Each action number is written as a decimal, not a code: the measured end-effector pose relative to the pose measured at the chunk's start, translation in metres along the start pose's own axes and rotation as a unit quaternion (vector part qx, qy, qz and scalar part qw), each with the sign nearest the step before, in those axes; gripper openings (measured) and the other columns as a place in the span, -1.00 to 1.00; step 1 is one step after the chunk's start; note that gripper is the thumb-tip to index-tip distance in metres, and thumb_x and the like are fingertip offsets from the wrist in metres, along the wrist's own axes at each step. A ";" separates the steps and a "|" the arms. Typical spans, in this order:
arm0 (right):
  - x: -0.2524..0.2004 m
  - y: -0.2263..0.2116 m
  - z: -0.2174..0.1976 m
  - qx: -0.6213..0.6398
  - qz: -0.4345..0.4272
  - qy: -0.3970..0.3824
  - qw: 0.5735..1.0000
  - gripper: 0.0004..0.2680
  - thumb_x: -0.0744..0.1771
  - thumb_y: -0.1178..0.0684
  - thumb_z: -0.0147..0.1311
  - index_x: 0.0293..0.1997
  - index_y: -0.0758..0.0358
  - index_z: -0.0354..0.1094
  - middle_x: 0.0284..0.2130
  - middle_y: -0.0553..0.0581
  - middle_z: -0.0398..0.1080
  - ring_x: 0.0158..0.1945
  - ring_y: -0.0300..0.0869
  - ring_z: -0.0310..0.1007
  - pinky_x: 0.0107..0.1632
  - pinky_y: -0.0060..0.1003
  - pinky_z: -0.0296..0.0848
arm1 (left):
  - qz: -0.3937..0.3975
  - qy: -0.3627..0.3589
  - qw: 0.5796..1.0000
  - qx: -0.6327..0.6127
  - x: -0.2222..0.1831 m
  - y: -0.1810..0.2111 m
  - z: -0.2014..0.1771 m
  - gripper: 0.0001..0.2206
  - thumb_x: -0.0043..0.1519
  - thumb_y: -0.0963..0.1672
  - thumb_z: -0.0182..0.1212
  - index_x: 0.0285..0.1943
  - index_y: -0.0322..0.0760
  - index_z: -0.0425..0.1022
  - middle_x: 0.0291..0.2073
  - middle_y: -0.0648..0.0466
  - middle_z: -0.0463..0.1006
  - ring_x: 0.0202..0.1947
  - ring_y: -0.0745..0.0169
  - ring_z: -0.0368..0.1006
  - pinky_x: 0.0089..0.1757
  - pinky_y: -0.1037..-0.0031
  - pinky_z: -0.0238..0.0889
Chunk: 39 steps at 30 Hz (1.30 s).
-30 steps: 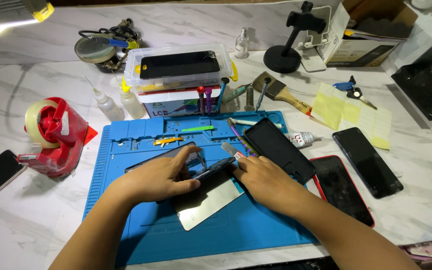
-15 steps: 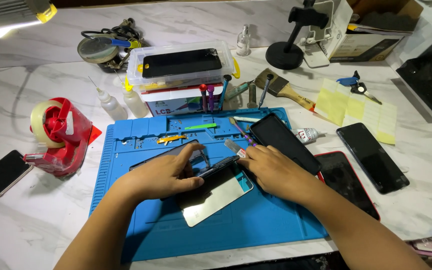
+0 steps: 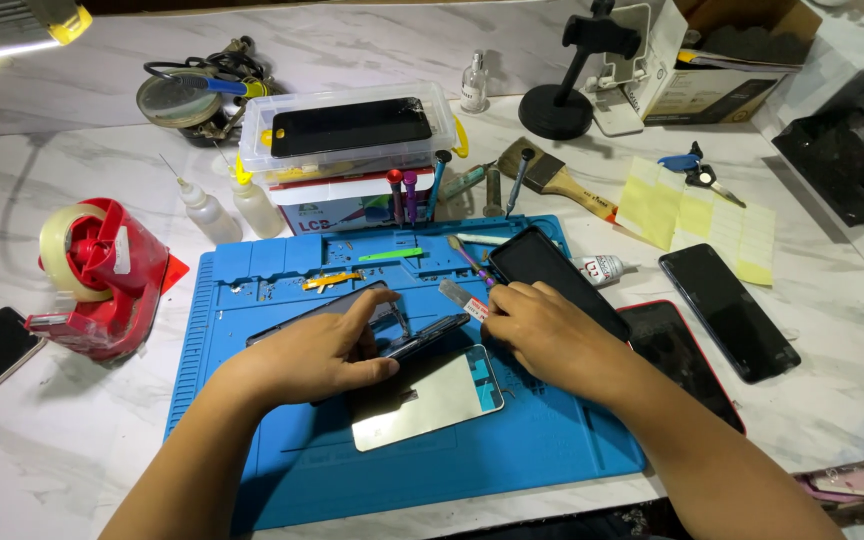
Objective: Disassembling and inspecting the internal components of a mobile phone on a repair mat.
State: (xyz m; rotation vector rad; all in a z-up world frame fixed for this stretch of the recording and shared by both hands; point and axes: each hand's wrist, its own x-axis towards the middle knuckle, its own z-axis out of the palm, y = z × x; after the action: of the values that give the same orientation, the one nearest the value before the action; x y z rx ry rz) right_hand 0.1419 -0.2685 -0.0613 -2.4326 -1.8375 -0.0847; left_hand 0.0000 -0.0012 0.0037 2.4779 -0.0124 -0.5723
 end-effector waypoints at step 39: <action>-0.001 -0.005 0.006 0.044 -0.012 -0.017 0.999 -0.79 0.27 0.29 0.11 -0.11 0.06 0.49 -0.29 -0.03 0.46 -0.15 -0.15 0.46 -0.05 -0.23 0.32 | 0.006 -0.001 1.000 -0.009 0.001 -0.001 0.000 -0.20 0.14 0.14 0.10 0.55 -0.14 -0.03 -0.19 -0.15 0.68 -0.14 -0.19 0.63 -0.14 0.14 0.49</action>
State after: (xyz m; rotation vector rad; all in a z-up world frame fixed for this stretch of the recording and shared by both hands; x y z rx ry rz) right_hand 0.1373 -0.2672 -0.0668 -2.3675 -1.8446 0.0349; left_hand 0.0004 -0.0005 0.0027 2.4585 -0.0227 -0.5687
